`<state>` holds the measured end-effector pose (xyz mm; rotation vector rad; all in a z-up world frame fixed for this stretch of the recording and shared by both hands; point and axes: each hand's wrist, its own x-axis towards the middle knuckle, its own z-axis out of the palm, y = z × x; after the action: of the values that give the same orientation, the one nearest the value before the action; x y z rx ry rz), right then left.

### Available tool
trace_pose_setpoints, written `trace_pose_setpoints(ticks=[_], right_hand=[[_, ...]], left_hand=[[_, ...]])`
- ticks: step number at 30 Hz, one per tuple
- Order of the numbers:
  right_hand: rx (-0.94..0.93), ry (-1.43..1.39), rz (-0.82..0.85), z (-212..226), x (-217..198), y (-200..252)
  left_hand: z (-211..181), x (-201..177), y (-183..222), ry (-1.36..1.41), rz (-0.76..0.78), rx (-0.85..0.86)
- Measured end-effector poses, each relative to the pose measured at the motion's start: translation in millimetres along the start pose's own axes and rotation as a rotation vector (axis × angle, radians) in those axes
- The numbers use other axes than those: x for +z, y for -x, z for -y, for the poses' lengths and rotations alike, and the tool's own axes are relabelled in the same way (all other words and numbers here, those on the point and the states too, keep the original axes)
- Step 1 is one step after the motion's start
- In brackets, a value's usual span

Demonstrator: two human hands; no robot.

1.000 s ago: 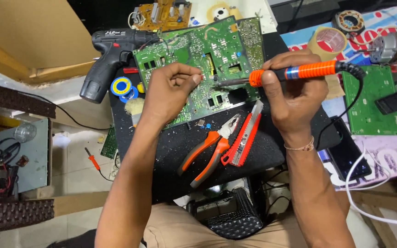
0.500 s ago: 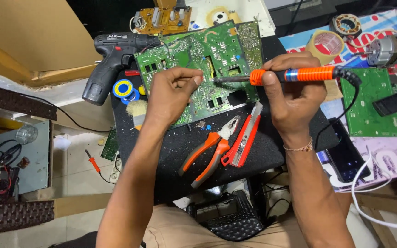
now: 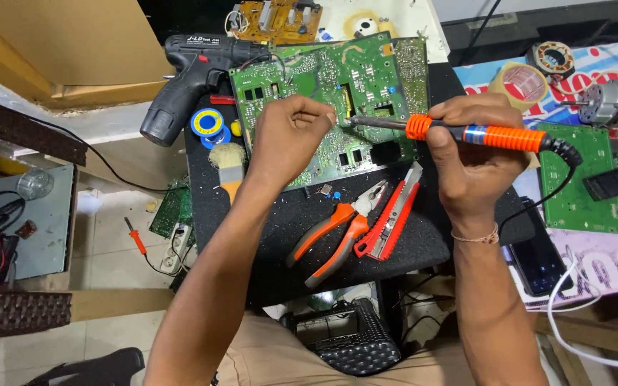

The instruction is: Using a soldering iron to remove components from a printed circuit board.

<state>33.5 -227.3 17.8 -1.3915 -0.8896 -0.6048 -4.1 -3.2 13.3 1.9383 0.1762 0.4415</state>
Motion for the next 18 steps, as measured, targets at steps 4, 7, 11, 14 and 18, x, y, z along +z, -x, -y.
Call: trace_pose_setpoints(ticks=[4,7,11,14,18], right_hand=[[-0.008,0.021,0.015,0.8,-0.8,-0.2],[-0.020,0.045,0.044,2.1,-1.1,-0.1],[0.001,0.026,0.067,5.0,0.8,0.4],[-0.007,0.044,0.084,5.8,1.2,0.5],[-0.012,0.059,0.105,5.8,0.3,0.4]], left_hand=[[0.4,1.5,0.8,-0.012,-0.009,0.034],[-1.5,2.6,2.3,-0.041,-0.028,0.012],[0.4,4.5,1.3,-0.017,-0.027,-0.007],[3.8,5.3,1.7,0.016,-0.021,0.015],[3.2,6.1,1.3,0.008,-0.020,0.028]])
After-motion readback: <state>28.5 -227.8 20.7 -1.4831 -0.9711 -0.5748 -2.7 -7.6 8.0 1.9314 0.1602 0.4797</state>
